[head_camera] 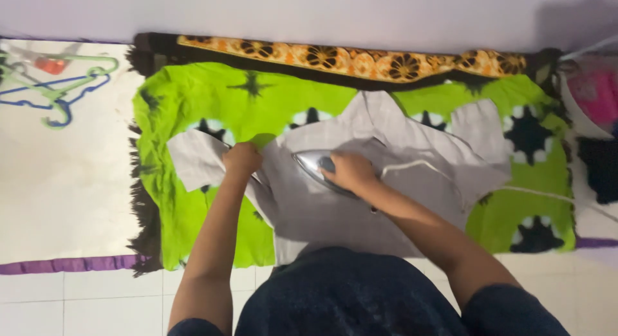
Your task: Ironing and folding a shirt on a low surface.
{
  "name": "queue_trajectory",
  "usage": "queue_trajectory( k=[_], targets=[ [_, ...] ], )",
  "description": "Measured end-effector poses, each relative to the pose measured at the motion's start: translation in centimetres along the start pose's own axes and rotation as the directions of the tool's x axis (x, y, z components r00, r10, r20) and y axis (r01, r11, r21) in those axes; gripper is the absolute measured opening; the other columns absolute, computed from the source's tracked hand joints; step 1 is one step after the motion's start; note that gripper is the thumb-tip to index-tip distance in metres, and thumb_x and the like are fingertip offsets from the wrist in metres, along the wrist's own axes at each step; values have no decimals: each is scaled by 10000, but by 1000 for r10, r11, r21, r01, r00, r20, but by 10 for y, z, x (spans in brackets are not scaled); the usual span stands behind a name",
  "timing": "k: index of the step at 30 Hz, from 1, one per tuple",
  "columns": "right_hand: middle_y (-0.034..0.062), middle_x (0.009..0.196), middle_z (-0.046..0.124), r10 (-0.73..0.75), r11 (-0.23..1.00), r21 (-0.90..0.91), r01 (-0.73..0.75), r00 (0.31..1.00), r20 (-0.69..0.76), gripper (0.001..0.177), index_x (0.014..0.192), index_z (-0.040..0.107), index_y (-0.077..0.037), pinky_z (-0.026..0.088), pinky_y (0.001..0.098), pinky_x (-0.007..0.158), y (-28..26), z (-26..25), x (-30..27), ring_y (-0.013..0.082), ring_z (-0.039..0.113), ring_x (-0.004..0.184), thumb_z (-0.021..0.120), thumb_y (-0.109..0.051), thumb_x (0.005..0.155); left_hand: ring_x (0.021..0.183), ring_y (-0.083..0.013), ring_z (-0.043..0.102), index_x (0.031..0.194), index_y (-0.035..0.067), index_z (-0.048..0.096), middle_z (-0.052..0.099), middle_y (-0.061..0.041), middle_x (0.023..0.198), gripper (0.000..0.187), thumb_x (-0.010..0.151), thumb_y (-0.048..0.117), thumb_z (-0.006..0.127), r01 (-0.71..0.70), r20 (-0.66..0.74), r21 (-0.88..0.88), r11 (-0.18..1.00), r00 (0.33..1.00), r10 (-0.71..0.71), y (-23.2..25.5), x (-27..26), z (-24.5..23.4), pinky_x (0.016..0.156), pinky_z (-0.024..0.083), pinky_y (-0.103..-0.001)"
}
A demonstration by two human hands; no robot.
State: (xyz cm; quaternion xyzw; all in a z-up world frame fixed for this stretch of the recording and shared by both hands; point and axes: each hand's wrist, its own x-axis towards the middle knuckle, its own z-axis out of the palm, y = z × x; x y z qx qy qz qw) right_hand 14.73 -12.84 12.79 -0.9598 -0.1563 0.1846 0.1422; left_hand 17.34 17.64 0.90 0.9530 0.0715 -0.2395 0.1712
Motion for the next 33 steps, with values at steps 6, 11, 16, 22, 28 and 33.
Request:
queue_trajectory(
  k=[6, 11, 16, 22, 28, 33],
  targets=[
    [210, 891, 723, 8, 994, -106, -4, 999, 44, 553, 1061, 721, -38, 556, 534, 704, 53, -60, -10, 402, 700, 829, 692, -552, 860, 1506, -380, 301, 1532, 112, 443, 345, -187, 1611, 618, 944, 270, 549, -234, -290, 207, 950, 913, 288, 118, -80, 39, 1186, 219, -662],
    [238, 906, 721, 326, 945, 28, -325, 934, -144, 553, 1034, 708, -9, 555, 520, 763, 141, -45, -112, 421, 700, 844, 652, -547, 919, 1541, -426, 138, 1592, 132, 295, 156, -208, 1683, 769, 942, 457, 546, -425, -224, 123, 897, 868, 443, 179, -115, 92, 1173, 130, -697],
    [273, 918, 714, 617, 786, 202, -585, 765, -187, 553, 1018, 686, -6, 540, 544, 786, 198, -21, -146, 459, 691, 881, 666, -547, 908, 1557, -424, 111, 1623, 172, 233, 116, -189, 1695, 830, 956, 584, 505, -411, -164, 183, 893, 883, 440, 200, -121, 105, 1161, 106, -735],
    [265, 994, 712, 600, 793, 350, -500, 741, -301, 490, 1013, 682, -2, 527, 556, 811, 228, -54, -55, 480, 668, 952, 685, -480, 909, 1551, -433, 124, 1619, 186, 254, 130, -178, 1699, 818, 948, 597, 477, -388, -198, 242, 889, 877, 437, 201, -116, 110, 1149, 111, -744],
    [261, 1035, 716, 566, 814, 338, -473, 776, -277, 500, 1045, 683, 8, 541, 542, 849, 246, -36, -38, 456, 686, 986, 673, -481, 942, 1572, -412, 122, 1630, 187, 256, 135, -155, 1717, 812, 972, 623, 449, -383, -234, 254, 888, 867, 440, 194, -118, 119, 1161, 116, -740],
    [280, 999, 705, 496, 846, 289, -448, 860, -119, 539, 1074, 671, 3, 531, 543, 832, 223, 25, -130, 477, 672, 967, 719, -493, 871, 1570, -392, 102, 1629, 163, 228, 137, -136, 1716, 850, 959, 637, 446, -380, -256, 225, 897, 865, 430, 197, -116, 118, 1170, 99, -731]
  ],
)
